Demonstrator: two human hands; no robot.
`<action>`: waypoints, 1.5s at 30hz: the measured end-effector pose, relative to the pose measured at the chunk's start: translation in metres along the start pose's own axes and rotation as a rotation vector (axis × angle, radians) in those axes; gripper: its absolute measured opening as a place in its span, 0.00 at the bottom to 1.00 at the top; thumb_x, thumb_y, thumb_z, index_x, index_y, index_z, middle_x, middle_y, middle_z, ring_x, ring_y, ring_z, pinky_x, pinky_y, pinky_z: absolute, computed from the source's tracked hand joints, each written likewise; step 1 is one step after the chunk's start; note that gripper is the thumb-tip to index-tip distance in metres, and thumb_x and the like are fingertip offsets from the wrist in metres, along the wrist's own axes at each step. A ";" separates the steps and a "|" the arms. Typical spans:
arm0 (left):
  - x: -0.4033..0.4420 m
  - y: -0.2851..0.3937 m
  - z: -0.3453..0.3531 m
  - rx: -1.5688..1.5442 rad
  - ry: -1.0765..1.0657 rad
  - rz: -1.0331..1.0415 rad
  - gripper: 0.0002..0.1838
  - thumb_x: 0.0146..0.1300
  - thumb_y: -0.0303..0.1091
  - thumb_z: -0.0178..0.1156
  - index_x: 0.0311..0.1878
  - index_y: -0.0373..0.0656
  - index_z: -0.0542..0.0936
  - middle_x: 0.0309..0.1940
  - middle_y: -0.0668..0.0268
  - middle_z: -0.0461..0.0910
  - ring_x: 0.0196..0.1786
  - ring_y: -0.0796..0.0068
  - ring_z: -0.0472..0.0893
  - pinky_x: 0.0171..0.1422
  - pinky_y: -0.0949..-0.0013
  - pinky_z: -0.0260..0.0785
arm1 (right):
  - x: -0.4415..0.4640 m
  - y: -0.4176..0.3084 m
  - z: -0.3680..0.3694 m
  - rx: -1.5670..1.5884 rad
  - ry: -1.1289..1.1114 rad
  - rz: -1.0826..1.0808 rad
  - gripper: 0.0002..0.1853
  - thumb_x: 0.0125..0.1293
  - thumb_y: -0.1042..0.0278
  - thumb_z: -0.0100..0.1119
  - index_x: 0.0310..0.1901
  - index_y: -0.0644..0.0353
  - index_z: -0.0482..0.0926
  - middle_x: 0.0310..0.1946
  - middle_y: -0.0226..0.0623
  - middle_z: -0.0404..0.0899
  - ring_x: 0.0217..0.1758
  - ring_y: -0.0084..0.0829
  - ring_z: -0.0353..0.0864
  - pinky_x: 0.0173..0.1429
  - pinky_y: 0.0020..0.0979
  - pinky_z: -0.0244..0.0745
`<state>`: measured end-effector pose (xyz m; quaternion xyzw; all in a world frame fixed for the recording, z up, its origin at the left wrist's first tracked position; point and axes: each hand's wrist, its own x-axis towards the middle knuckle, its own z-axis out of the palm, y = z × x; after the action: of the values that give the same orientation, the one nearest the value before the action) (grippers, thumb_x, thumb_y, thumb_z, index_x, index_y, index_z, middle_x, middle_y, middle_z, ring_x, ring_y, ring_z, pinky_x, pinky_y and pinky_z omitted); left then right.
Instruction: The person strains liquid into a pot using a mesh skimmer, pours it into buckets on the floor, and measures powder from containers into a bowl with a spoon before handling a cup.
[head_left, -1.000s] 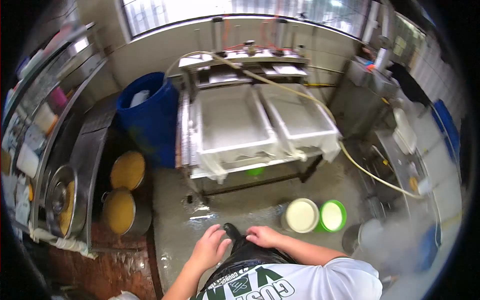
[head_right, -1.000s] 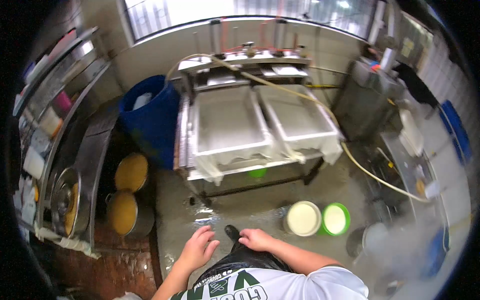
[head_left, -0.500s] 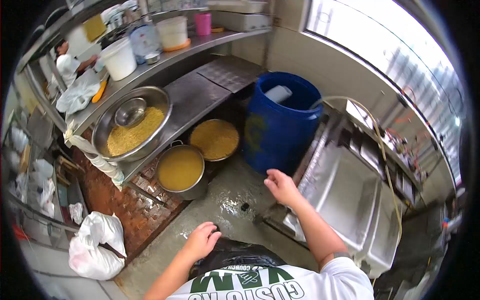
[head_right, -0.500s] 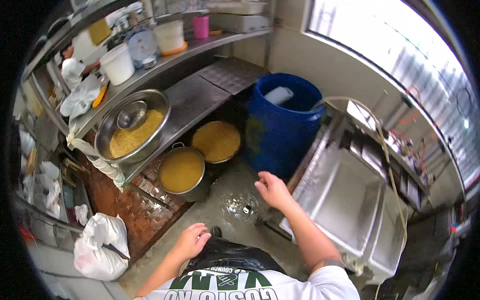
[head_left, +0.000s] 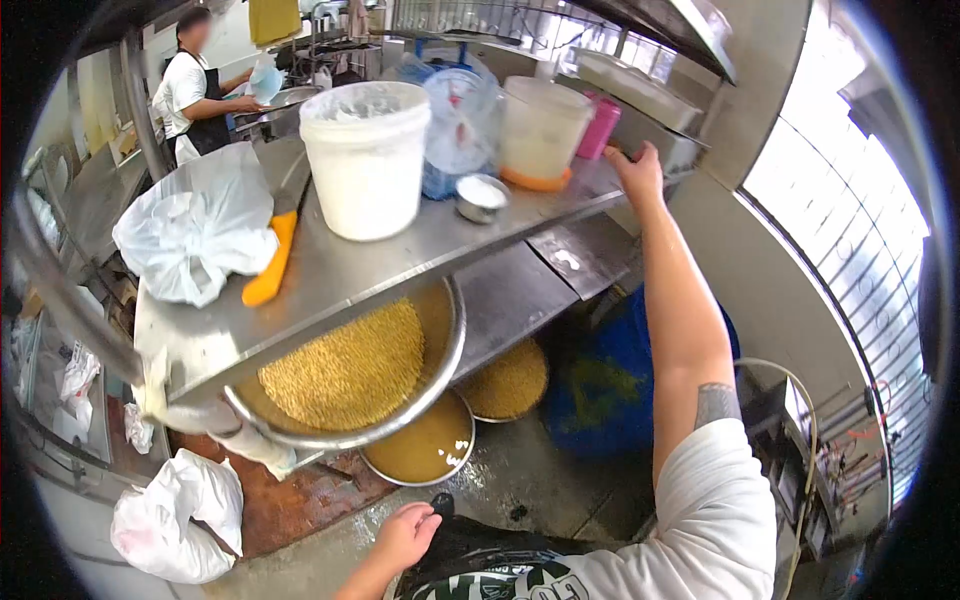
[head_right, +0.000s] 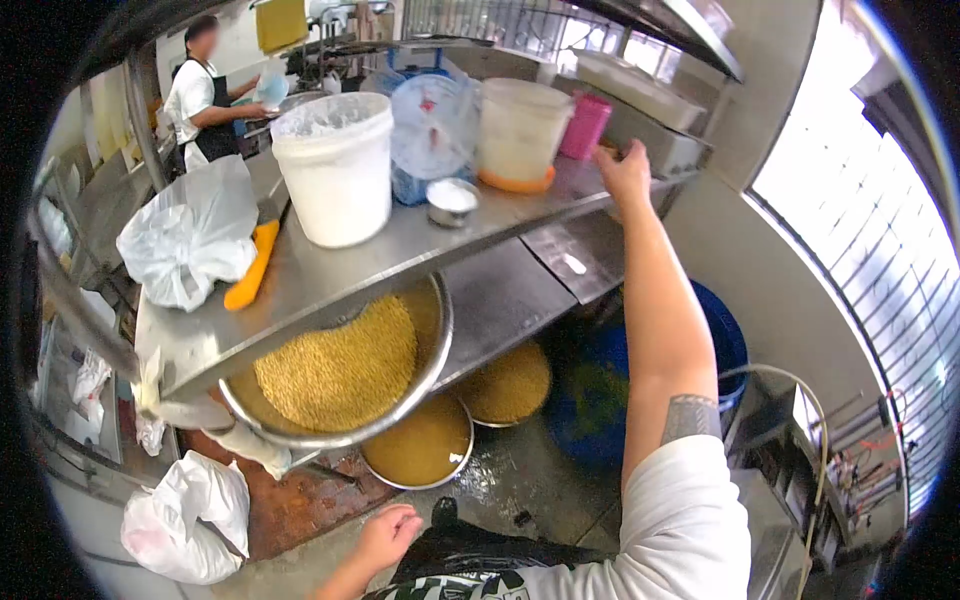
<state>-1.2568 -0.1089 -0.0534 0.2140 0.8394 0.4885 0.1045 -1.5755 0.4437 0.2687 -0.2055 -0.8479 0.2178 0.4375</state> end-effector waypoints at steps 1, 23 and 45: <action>0.007 -0.011 -0.006 0.007 -0.001 -0.050 0.18 0.70 0.43 0.65 0.48 0.34 0.85 0.50 0.49 0.86 0.52 0.47 0.86 0.58 0.56 0.79 | 0.025 0.004 0.025 0.022 0.084 0.020 0.59 0.52 0.35 0.78 0.74 0.73 0.64 0.67 0.65 0.74 0.74 0.56 0.72 0.75 0.46 0.69; 0.107 0.044 -0.027 0.076 0.098 0.023 0.14 0.69 0.38 0.65 0.45 0.35 0.85 0.44 0.49 0.87 0.47 0.48 0.87 0.55 0.56 0.79 | -0.010 0.013 -0.021 0.243 0.049 0.006 0.43 0.50 0.49 0.78 0.62 0.68 0.72 0.53 0.54 0.84 0.58 0.49 0.84 0.63 0.42 0.77; 0.137 0.117 0.095 -0.032 -0.343 0.253 0.12 0.70 0.34 0.65 0.47 0.33 0.85 0.47 0.48 0.86 0.51 0.49 0.86 0.60 0.57 0.78 | -0.318 0.034 -0.353 0.378 -0.373 -0.301 0.23 0.66 0.58 0.67 0.53 0.72 0.83 0.48 0.53 0.87 0.51 0.47 0.89 0.56 0.41 0.84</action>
<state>-1.3113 0.0784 0.0042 0.3958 0.7680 0.4676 0.1869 -1.1071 0.3670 0.2265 0.0508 -0.8790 0.3385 0.3321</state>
